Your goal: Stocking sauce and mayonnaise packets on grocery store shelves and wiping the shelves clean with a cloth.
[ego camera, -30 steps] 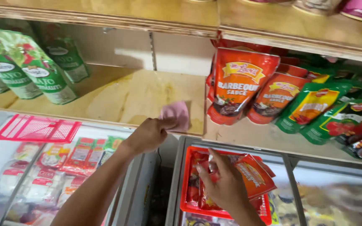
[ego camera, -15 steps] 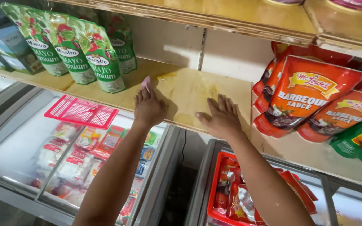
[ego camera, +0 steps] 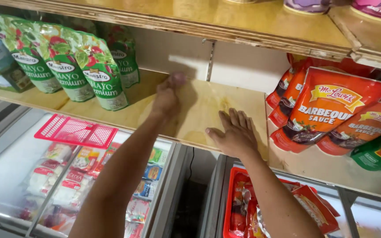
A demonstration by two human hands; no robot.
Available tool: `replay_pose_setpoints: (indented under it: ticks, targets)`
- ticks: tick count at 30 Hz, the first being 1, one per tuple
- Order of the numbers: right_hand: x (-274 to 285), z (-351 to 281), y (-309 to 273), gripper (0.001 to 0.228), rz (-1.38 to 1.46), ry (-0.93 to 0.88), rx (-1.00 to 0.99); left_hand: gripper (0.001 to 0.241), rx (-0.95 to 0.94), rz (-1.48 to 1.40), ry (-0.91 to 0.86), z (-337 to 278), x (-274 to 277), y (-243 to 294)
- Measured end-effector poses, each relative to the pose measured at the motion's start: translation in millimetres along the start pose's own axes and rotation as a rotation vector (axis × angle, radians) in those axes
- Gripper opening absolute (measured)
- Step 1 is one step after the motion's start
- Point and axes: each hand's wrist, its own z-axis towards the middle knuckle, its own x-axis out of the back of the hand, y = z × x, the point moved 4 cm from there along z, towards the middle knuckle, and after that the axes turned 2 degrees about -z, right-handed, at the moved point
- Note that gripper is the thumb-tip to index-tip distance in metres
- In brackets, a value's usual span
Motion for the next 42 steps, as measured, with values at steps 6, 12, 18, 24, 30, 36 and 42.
replay_pose_setpoints:
  ticks: [6, 12, 18, 24, 30, 36, 42]
  targets:
    - [-1, -2, 0, 0.088, 0.012, 0.045, 0.001, 0.047, 0.204, 0.196, -0.075, 59, -35, -81]
    - [5, -5, -5, 0.088, 0.003, 0.025, -0.003, 0.037, 0.176, 0.565, -0.318, 85, -97, -27]
    - [-24, 20, 34, 0.084, 0.461, 0.324, -0.213, 0.039, -0.12, 0.697, -0.325, 65, -93, 65]
    - [-25, 21, 60, 0.076, 0.902, 0.649, -0.113, 0.035, -0.46, 0.117, -0.255, 81, -188, 101]
    - [-38, 20, 71, 0.062, 1.268, 0.827, 0.071, 0.035, -0.377, -0.043, -0.429, 21, -69, 189]
    - [-28, 16, 74, 0.053, 1.283, 0.633, -0.014, 0.019, -0.709, -0.594, -0.425, -63, -35, 173]
    - [-10, 5, 35, 0.054, 0.658, 0.474, 0.081, 0.04, -0.122, -0.733, -1.0, -113, 36, 169]
